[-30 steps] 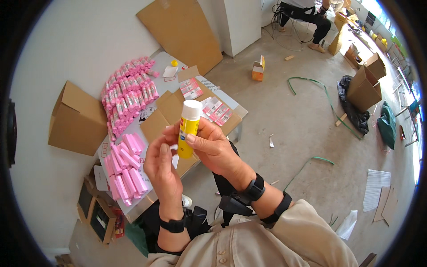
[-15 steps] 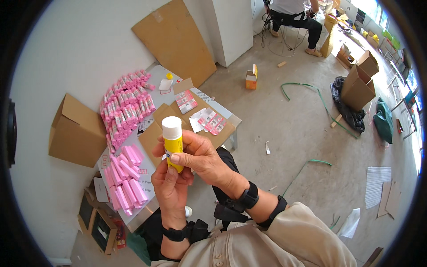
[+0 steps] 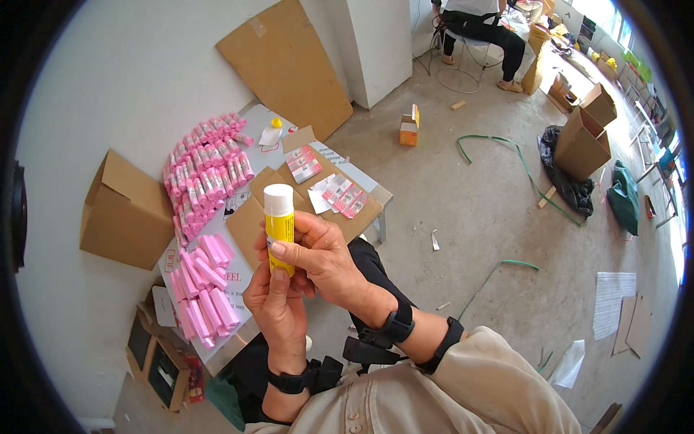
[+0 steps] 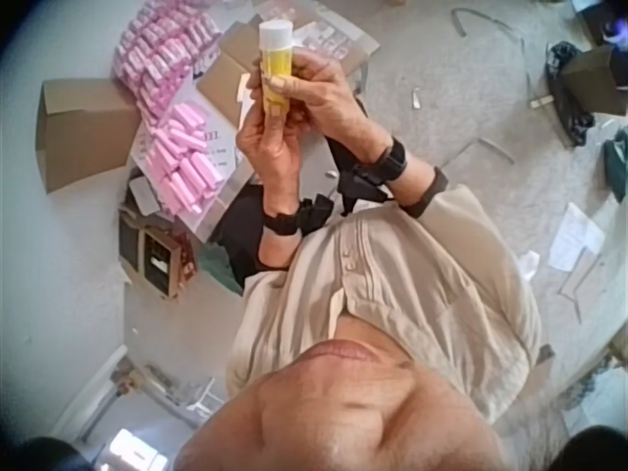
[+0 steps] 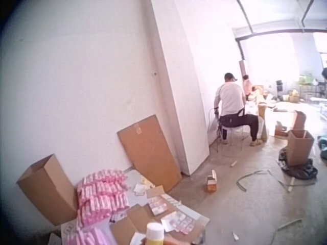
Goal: Applying adhesive labels to small pink plastic cylinders.
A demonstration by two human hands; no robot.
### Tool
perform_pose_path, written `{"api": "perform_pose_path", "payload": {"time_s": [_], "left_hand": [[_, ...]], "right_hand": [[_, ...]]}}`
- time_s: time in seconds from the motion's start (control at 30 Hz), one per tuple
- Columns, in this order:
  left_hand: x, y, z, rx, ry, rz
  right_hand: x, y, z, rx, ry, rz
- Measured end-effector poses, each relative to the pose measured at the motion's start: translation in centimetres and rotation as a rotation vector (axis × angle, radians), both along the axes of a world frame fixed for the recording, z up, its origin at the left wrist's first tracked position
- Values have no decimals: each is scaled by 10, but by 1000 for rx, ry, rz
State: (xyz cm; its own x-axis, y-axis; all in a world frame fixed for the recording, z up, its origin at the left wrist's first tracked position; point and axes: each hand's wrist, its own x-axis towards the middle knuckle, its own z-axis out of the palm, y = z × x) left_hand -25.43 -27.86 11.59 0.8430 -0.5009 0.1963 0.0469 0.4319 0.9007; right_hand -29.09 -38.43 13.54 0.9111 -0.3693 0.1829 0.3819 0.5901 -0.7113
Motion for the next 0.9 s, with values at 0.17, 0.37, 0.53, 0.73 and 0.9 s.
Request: {"api": "perform_pose_path", "payload": {"time_s": [0.17, 0.37, 0.53, 0.73, 0.9], "left_hand": [[-4, -5, 0, 31, -43, 84], [-8, -3, -2, 48, -79, 135], [-9, 1, -7, 88, -44, 135], [-1, 9, -37, 114, 77, -88], [25, 50, -112, 812, -304, 154]], "right_hand": [[3, 1, -1, 26, 17, -24], [4, 5, -4, 39, 17, -34], [6, 10, -6, 76, 46, -59], [11, -7, -44, 108, 163, -144], [10, -23, -83, 128, 318, -108]]}}
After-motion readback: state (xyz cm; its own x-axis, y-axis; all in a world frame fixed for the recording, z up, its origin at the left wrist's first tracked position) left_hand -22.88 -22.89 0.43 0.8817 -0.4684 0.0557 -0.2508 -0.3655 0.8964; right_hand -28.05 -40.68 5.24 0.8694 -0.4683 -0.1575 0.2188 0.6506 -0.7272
